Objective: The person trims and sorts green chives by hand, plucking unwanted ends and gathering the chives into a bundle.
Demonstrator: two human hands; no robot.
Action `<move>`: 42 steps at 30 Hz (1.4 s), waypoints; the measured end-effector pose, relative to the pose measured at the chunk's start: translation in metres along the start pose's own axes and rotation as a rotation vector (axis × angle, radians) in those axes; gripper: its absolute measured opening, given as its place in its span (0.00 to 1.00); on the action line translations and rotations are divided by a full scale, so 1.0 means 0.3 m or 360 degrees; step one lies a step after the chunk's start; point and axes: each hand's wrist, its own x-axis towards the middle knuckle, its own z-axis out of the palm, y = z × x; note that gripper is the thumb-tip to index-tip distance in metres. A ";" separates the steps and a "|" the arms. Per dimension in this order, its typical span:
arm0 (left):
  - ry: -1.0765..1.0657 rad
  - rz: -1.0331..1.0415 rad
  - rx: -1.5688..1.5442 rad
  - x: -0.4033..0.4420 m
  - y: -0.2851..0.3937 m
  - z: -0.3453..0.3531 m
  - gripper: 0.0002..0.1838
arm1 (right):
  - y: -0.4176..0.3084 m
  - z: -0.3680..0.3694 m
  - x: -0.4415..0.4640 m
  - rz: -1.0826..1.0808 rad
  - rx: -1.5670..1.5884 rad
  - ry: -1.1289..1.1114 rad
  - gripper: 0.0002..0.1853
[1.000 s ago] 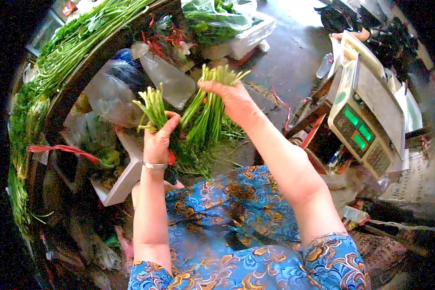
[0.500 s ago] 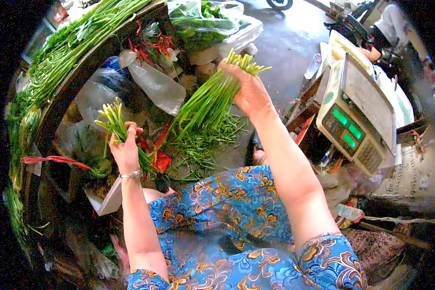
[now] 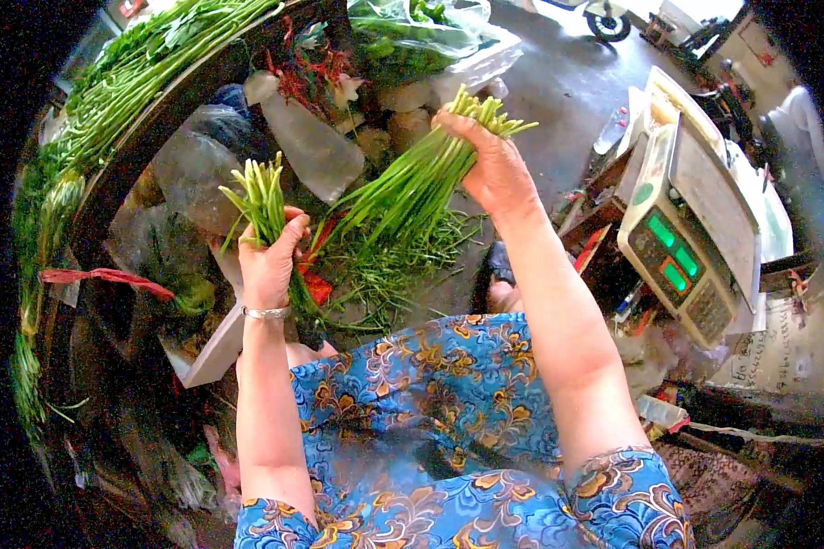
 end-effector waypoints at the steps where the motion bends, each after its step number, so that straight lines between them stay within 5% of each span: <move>1: -0.0037 -0.0015 0.0007 -0.003 0.001 0.008 0.06 | 0.003 -0.001 0.003 0.0004 0.0000 0.0000 0.14; 14: -0.0422 0.0178 0.0094 -0.006 -0.044 0.125 0.13 | 0.111 0.092 0.000 -0.0074 -0.0210 0.0198 0.11; 28: -0.0285 0.0216 -0.0056 -0.007 -0.070 0.159 0.11 | 0.197 0.155 -0.011 -0.0002 -0.0329 0.0316 0.13; 34: -0.0214 0.0782 0.0453 0.004 -0.075 0.173 0.12 | 0.262 0.157 -0.007 -0.0054 -0.0381 0.0312 0.09; 42: -0.0208 0.0529 0.0324 0.011 -0.090 0.164 0.09 | 0.278 0.157 -0.013 -0.0060 -0.0500 0.0276 0.07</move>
